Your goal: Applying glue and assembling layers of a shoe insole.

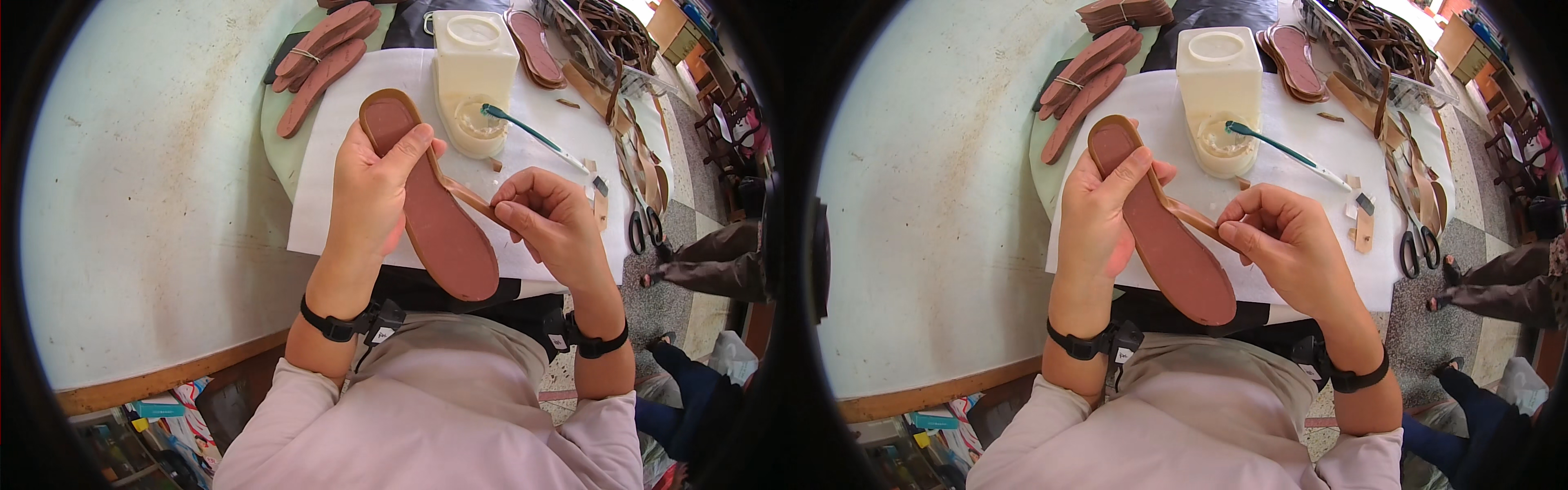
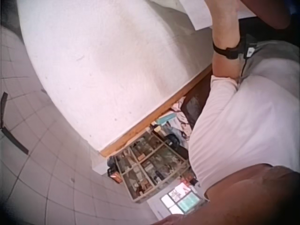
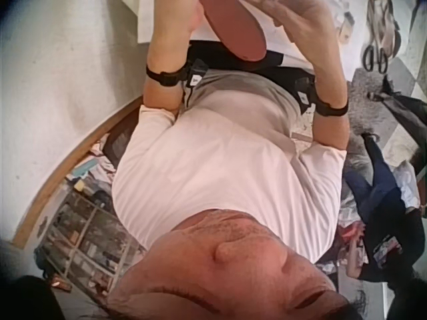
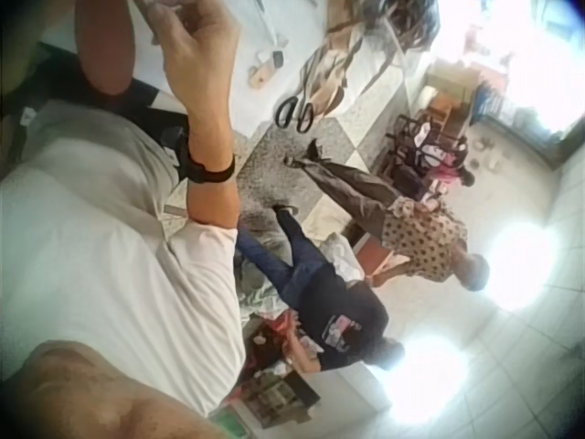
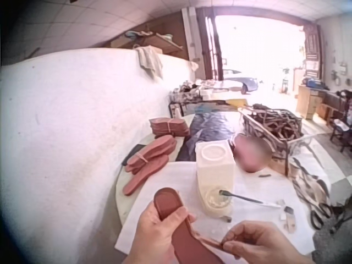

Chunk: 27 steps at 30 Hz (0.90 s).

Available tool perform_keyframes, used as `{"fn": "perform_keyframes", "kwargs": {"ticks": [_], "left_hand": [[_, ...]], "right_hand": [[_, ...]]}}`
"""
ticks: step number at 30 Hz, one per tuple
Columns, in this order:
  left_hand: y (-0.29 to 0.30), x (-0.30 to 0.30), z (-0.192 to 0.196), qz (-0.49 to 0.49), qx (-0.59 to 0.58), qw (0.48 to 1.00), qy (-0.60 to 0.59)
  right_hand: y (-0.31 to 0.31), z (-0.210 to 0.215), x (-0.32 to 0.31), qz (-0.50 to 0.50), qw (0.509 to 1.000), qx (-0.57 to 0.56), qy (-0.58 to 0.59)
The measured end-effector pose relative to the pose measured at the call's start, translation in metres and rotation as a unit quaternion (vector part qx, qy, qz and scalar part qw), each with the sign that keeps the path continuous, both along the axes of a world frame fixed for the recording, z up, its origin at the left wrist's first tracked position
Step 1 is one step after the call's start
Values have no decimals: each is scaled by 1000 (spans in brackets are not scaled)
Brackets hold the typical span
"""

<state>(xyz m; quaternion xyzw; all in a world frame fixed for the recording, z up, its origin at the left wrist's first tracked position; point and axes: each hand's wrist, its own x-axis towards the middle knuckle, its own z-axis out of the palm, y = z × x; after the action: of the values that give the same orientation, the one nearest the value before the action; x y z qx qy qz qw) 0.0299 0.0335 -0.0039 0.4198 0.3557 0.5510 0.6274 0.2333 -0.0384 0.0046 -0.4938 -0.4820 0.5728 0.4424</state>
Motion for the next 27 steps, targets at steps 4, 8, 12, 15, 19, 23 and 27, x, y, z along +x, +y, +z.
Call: {"fn": "perform_keyframes", "kwargs": {"ticks": [4, 8, 12, 15, 19, 23, 27], "left_hand": [[2, -3, -1, 7, 10, 1000, 7], [4, -5, -2, 18, 7, 1000, 7], [4, -6, -2, 23, -13, 999, -21], [5, -9, -5, 23, -28, 999, -33], [7, -9, -6, 31, -11, 998, -48], [8, -10, -6, 38, -18, 998, -47], [8, -10, -6, 43, -29, 997, -50]], "right_hand": [[-4, -2, 0, -8, 1000, -12, 8], [-9, -6, 0, -23, 999, -32, 15], [-13, -12, 0, -38, 999, -25, 21], [-18, -17, 1, -48, 998, -22, 23], [-23, -21, 1, -60, 998, -10, 30], [-26, -24, 0, -66, 997, -11, 42], [-27, -26, -1, -63, 997, -19, 45]]}}
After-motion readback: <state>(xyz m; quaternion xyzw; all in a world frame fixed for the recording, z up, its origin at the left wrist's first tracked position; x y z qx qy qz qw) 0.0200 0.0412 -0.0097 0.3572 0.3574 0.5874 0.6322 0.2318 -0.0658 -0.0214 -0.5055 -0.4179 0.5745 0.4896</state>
